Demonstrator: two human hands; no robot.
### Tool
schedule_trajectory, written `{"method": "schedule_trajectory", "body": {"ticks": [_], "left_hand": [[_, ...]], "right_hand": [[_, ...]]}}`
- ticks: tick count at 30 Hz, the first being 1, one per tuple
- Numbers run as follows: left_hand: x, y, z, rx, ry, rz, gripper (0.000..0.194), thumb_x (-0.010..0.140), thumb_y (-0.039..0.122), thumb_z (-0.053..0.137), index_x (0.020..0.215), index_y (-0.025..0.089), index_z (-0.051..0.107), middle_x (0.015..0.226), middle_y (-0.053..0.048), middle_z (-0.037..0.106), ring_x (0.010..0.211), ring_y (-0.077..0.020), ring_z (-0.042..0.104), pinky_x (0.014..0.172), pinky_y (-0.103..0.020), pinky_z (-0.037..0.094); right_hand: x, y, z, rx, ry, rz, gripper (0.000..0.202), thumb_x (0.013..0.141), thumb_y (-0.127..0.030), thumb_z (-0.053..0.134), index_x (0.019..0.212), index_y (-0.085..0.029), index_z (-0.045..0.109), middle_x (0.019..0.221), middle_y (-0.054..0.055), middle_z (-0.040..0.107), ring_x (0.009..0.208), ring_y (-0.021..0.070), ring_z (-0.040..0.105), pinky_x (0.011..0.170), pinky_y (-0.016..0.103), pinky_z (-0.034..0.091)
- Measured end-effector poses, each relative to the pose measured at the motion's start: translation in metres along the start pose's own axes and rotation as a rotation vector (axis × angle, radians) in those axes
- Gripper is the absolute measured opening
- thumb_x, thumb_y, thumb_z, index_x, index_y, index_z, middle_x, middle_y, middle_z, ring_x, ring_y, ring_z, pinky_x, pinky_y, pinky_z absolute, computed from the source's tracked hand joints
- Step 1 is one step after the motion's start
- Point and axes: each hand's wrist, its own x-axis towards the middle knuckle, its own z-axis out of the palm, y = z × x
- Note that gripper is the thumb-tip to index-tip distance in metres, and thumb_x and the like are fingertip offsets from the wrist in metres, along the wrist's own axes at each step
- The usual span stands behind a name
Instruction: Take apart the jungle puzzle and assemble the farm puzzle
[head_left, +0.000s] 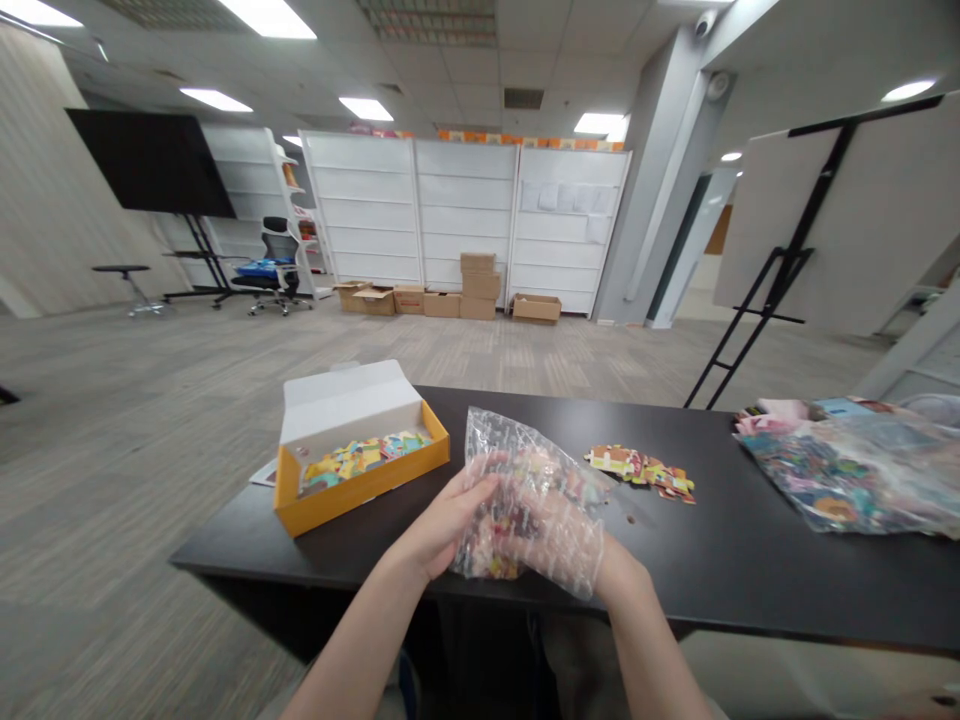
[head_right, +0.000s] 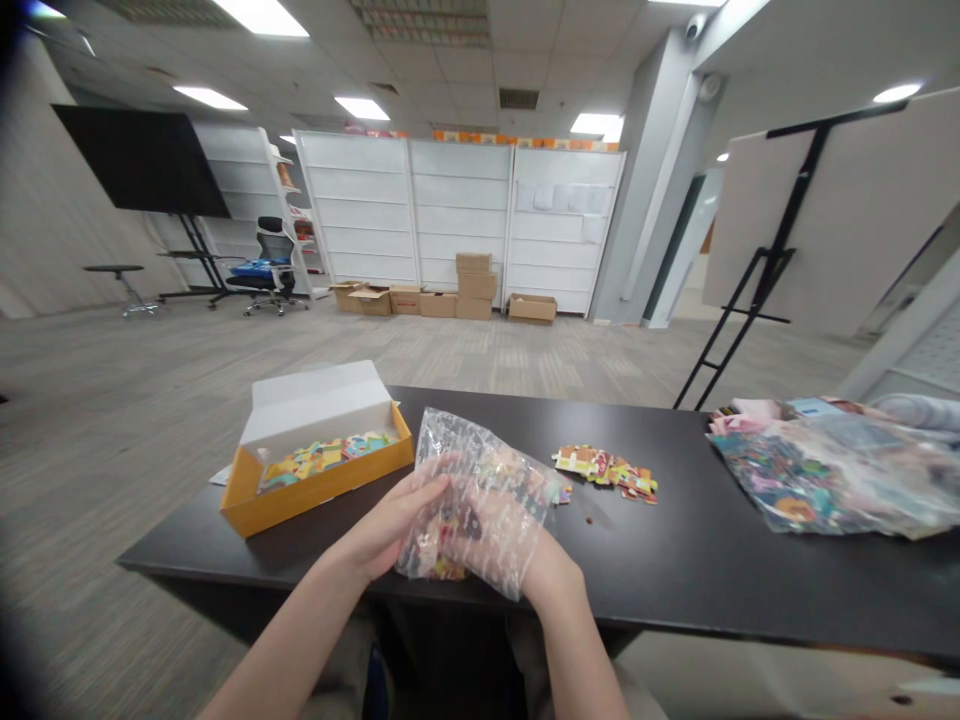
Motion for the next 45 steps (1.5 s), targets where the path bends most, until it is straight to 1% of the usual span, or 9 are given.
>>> {"method": "schedule_trajectory", "body": {"ticks": [9, 13, 18, 22, 26, 30, 38, 42, 45], "left_hand": [[-0.003, 0.006, 0.004, -0.013, 0.007, -0.017, 0.043, 0.090, 0.025, 0.069, 0.132, 0.021, 0.060, 0.121, -0.014, 0.073, 0.103, -0.0291, 0.073, 0.078, -0.035, 0.060], [-0.003, 0.014, -0.006, -0.085, -0.017, 0.013, 0.052, 0.087, 0.026, 0.073, 0.137, 0.022, 0.057, 0.123, -0.015, 0.071, 0.103, -0.0293, 0.073, 0.083, -0.038, 0.061], [-0.005, 0.027, -0.021, -0.173, 0.004, 0.032, 0.059, 0.089, 0.023, 0.071, 0.144, 0.024, 0.051, 0.127, -0.015, 0.070, 0.107, -0.0289, 0.073, 0.093, -0.044, 0.060], [-0.007, 0.033, -0.026, -0.246, 0.047, 0.068, 0.059, 0.094, 0.026, 0.065, 0.150, 0.024, 0.046, 0.124, -0.015, 0.072, 0.104, -0.0283, 0.074, 0.093, -0.044, 0.060], [-0.005, 0.033, -0.029, -0.342, 0.041, 0.075, 0.057, 0.099, 0.028, 0.056, 0.154, 0.025, 0.041, 0.123, -0.013, 0.074, 0.102, -0.0263, 0.075, 0.092, -0.042, 0.061], [-0.001, 0.031, -0.028, -0.429, 0.029, 0.118, 0.057, 0.101, 0.030, 0.054, 0.155, 0.025, 0.040, 0.123, -0.011, 0.075, 0.107, -0.0264, 0.074, 0.098, -0.042, 0.059], [-0.001, 0.024, -0.021, -0.423, 0.010, 0.082, 0.060, 0.099, 0.030, 0.057, 0.157, 0.027, 0.038, 0.125, -0.011, 0.074, 0.106, -0.0258, 0.074, 0.092, -0.040, 0.061], [0.000, 0.021, -0.021, -0.400, -0.001, 0.117, 0.064, 0.095, 0.026, 0.063, 0.155, 0.027, 0.041, 0.130, -0.010, 0.071, 0.109, -0.0262, 0.073, 0.095, -0.040, 0.060], [0.002, 0.017, -0.016, -0.427, 0.048, 0.184, 0.060, 0.092, 0.023, 0.067, 0.149, 0.028, 0.049, 0.130, -0.008, 0.072, 0.112, -0.0245, 0.072, 0.098, -0.037, 0.058]], "right_hand": [[0.002, -0.004, 0.005, 0.060, -0.038, -0.125, 0.018, 0.090, -0.020, 0.062, 0.100, -0.028, 0.074, 0.107, 0.003, 0.076, 0.095, 0.0227, 0.070, 0.088, 0.031, 0.054], [-0.007, 0.001, -0.021, 0.145, 0.130, -0.129, 0.015, 0.092, -0.037, 0.065, 0.096, -0.025, 0.074, 0.107, 0.005, 0.075, 0.099, 0.0253, 0.069, 0.092, 0.036, 0.054], [-0.037, 0.036, -0.069, 0.353, 0.368, 0.114, 0.040, 0.083, -0.054, 0.073, 0.100, -0.019, 0.067, 0.093, 0.008, 0.077, 0.081, 0.0227, 0.072, 0.071, 0.033, 0.057], [-0.057, 0.080, -0.086, 0.395, 0.592, 0.318, 0.049, 0.067, -0.058, 0.082, 0.091, -0.019, 0.066, 0.083, 0.011, 0.078, 0.070, 0.0239, 0.072, 0.060, 0.032, 0.055], [-0.060, 0.115, -0.080, 0.366, 0.534, 0.523, 0.042, 0.060, -0.049, 0.085, 0.079, -0.017, 0.066, 0.058, 0.003, 0.069, 0.045, 0.0144, 0.057, 0.043, 0.025, 0.041], [-0.051, 0.131, -0.065, 0.367, 0.482, 0.589, 0.034, 0.061, -0.043, 0.083, 0.074, -0.017, 0.066, 0.054, 0.001, 0.066, 0.045, 0.0134, 0.056, 0.045, 0.025, 0.045], [-0.036, 0.135, -0.054, 0.030, 0.392, 0.503, 0.027, 0.076, -0.043, 0.069, 0.072, -0.017, 0.074, 0.060, 0.005, 0.070, 0.052, 0.0187, 0.064, 0.052, 0.028, 0.047], [-0.039, 0.124, -0.061, -0.114, 0.531, 0.464, 0.022, 0.072, -0.040, 0.072, 0.075, -0.018, 0.075, 0.076, 0.008, 0.074, 0.071, 0.0233, 0.068, 0.065, 0.032, 0.050], [-0.042, 0.101, -0.064, -0.010, 0.547, 0.356, 0.039, 0.070, -0.045, 0.076, 0.096, -0.017, 0.076, 0.092, 0.009, 0.074, 0.071, 0.0208, 0.066, 0.066, 0.033, 0.051]]}}
